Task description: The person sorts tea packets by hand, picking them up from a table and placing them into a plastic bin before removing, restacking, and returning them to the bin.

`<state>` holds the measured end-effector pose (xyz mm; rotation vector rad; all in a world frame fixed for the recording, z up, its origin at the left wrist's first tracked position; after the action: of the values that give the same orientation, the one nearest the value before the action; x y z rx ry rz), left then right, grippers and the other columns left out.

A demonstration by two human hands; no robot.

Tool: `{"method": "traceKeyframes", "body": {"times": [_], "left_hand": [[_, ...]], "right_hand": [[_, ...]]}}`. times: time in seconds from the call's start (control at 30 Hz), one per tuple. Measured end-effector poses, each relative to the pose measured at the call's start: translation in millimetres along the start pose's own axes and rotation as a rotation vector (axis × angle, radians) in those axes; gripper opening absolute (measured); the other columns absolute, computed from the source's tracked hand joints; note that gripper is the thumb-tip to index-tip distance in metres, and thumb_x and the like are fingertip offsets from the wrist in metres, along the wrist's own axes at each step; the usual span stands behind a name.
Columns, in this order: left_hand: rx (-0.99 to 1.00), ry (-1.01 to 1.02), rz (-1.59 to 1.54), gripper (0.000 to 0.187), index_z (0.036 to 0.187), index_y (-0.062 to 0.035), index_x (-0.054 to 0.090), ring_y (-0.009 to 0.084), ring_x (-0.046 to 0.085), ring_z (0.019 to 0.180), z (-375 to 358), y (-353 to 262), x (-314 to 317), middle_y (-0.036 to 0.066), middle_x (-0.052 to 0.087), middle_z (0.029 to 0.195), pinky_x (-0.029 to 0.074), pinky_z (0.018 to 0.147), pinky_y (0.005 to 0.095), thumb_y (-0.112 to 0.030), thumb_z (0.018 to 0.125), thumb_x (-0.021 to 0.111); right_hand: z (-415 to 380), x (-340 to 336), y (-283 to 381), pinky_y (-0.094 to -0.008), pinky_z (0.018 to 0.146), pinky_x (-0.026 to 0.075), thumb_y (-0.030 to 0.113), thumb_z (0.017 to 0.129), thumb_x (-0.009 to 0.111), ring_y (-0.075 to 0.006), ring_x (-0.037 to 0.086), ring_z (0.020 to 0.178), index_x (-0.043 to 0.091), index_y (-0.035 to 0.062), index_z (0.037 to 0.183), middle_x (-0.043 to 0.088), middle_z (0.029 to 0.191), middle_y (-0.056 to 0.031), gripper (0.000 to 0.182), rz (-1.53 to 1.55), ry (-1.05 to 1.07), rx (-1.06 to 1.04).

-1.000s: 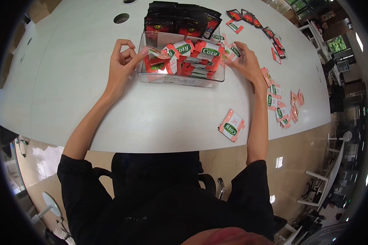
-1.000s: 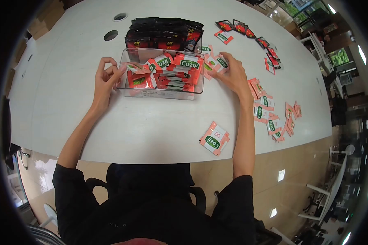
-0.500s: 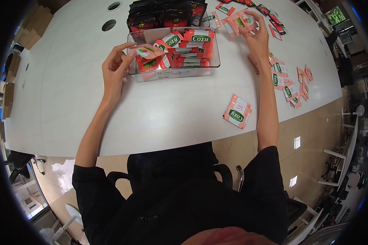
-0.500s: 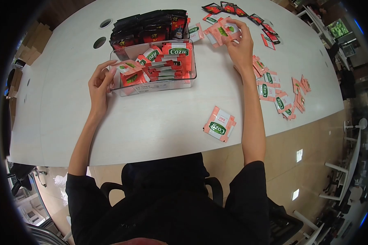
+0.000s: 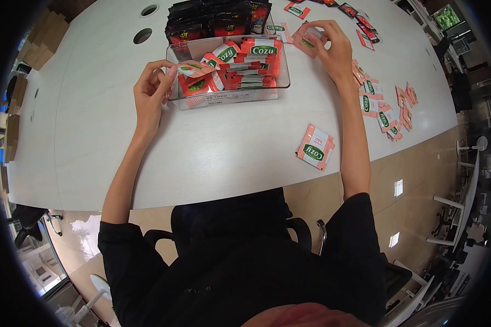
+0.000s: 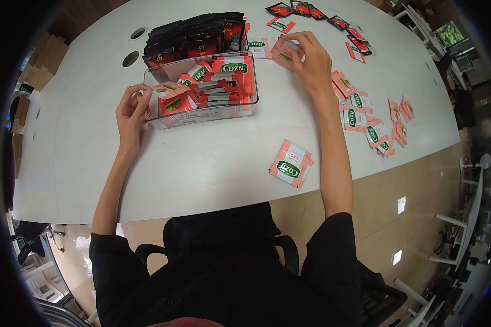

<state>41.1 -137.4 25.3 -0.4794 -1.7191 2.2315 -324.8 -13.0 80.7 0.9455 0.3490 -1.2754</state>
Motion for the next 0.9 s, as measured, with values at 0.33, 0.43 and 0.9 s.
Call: {"method": "traceKeyframes", "body": {"times": [0.33, 0.43, 0.9], "left_hand": [[0.021, -0.004, -0.006, 0.019, 0.108, -0.0089, 0.068, 0.0011, 0.043, 0.059, 0.1, 1.6, -0.1, -0.009, 0.043, 0.064, 0.029, 0.052, 0.0207, -0.026, 0.100, 0.069], [0.022, -0.001, -0.009, 0.019, 0.109, -0.0092, 0.068, 0.0014, 0.043, 0.059, 0.5, 3.1, -0.6, -0.009, 0.044, 0.064, 0.029, 0.052, 0.0207, -0.027, 0.101, 0.069], [0.002, 0.002, -0.001, 0.020, 0.111, -0.0087, 0.068, 0.0015, 0.042, 0.060, -1.4, 1.2, 0.5, -0.009, 0.042, 0.064, 0.029, 0.053, 0.0212, -0.026, 0.102, 0.067]], "right_hand": [[1.1, -6.3, 19.7, -0.0353, 0.072, 0.060, -0.016, 0.081, 0.066, -0.0303, 0.068, 0.099, 0.064, 0.0135, 0.127, 0.051, 0.135, -0.0090, 0.055, 0.072, -0.061, -0.160], [0.5, -0.7, 12.6, -0.0348, 0.079, 0.056, -0.027, 0.074, 0.046, -0.0274, 0.064, 0.108, 0.061, 0.0135, 0.133, 0.053, 0.137, -0.0075, 0.073, 0.123, -0.034, -0.106], [-0.1, -7.2, 19.6, -0.0360, 0.069, 0.056, 0.004, 0.091, 0.070, -0.0176, 0.072, 0.084, 0.065, 0.0159, 0.125, 0.060, 0.124, -0.0035, 0.037, 0.058, -0.143, -0.188]]}}
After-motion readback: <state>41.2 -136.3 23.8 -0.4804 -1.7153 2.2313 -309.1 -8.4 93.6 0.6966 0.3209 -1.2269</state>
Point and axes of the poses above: each hand's wrist, its own z-axis towards the middle knuckle, its own x-axis out of the palm, y = z × x, the point moved 8 cm from there along z, towards the middle knuckle
